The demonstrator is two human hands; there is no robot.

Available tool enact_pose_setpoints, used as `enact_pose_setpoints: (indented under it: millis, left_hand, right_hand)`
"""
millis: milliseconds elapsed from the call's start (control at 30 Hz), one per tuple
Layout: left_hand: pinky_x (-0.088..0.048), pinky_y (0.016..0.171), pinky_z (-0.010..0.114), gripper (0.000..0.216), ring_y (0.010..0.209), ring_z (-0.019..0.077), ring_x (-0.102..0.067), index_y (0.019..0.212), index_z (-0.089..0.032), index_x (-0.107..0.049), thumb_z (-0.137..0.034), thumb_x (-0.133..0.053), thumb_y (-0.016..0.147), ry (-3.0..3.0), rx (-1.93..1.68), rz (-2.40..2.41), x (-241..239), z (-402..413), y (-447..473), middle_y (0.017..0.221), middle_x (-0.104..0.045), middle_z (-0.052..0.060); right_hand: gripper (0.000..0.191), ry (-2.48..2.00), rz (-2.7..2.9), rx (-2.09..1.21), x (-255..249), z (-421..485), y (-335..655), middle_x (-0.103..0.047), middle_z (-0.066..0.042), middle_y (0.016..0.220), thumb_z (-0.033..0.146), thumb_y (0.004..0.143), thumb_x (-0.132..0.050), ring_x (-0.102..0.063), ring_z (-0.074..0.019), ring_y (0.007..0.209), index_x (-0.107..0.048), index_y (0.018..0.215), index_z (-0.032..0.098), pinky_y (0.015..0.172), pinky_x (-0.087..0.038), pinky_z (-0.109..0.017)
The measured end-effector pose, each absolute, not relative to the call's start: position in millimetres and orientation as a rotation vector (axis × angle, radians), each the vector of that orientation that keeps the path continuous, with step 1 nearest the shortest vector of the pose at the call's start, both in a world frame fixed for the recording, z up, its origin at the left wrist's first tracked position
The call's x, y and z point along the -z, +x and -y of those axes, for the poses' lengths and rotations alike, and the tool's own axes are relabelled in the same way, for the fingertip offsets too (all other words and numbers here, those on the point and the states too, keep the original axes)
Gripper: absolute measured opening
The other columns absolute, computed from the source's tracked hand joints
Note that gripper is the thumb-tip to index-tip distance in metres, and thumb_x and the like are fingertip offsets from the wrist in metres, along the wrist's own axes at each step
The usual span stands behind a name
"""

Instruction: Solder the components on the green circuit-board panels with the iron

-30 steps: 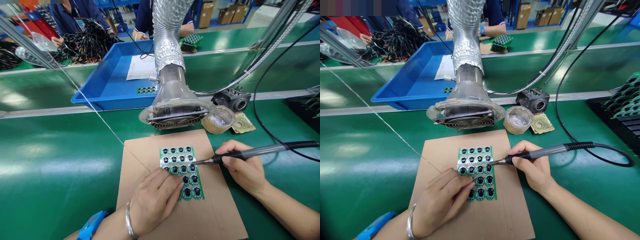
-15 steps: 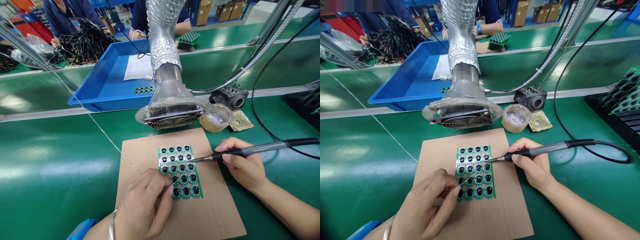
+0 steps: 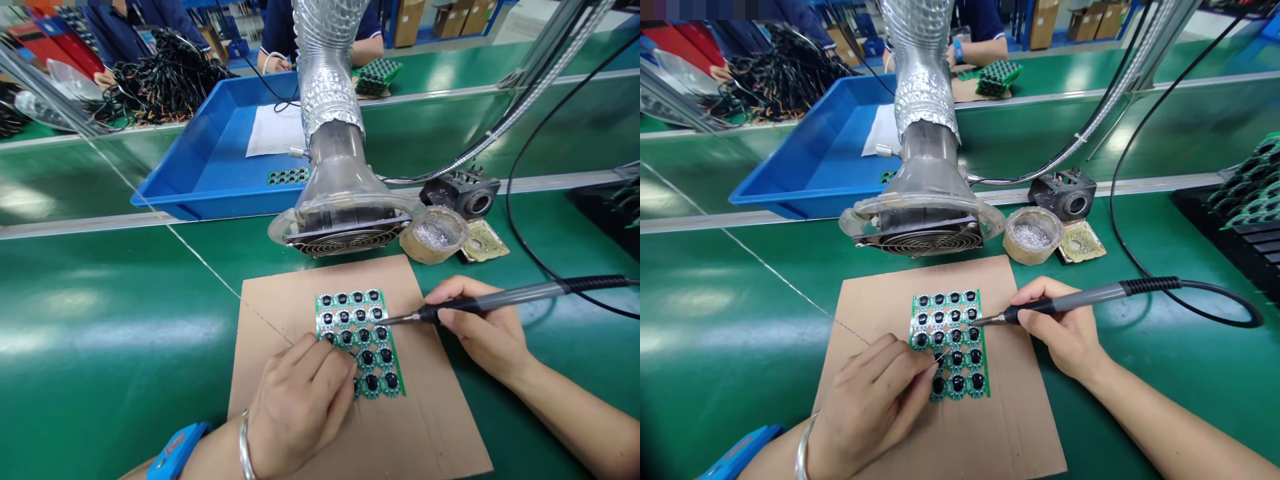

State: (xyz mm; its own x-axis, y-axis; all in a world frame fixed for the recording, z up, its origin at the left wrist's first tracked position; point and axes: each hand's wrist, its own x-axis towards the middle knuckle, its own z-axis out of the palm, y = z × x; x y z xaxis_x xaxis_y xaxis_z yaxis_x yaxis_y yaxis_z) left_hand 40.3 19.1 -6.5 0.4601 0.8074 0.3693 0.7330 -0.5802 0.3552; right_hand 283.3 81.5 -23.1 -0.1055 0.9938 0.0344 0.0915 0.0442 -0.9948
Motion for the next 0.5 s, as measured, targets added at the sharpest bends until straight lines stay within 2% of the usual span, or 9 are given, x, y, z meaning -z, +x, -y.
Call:
enact_pose_setpoints:
  millis: [200,500]
  left_hand:
    - [-0.034,0.05,0.025,0.005,0.058,0.0123,-0.04,0.083,-0.016,-0.056,-0.013,-0.054,0.079,2.561,-0.796,-1.372,8.5,-20.7,38.8,0.062,-0.051,0.0]
    - [-0.036,0.052,0.025,0.003,0.059,0.012,-0.042,0.08,-0.016,-0.056,-0.014,-0.054,0.079,2.548,-0.81,-1.351,7.8,-19.7,40.0,0.063,-0.053,0.0]
  right_hand:
    - [0.011,-1.209,1.44,-1.171,23.3,-81.0,283.4,-0.061,-0.002,0.067,0.014,0.069,-0.061,-0.054,-0.014,0.058,-0.067,0.076,0.021,0.05,-0.04,-0.025]
    - [0.008,-1.194,1.309,-1.223,21.8,-80.3,283.9,-0.057,-0.001,0.062,0.018,0.067,-0.062,-0.04,-0.0083,0.041,-0.067,0.073,0.02,0.035,-0.025,-0.023]
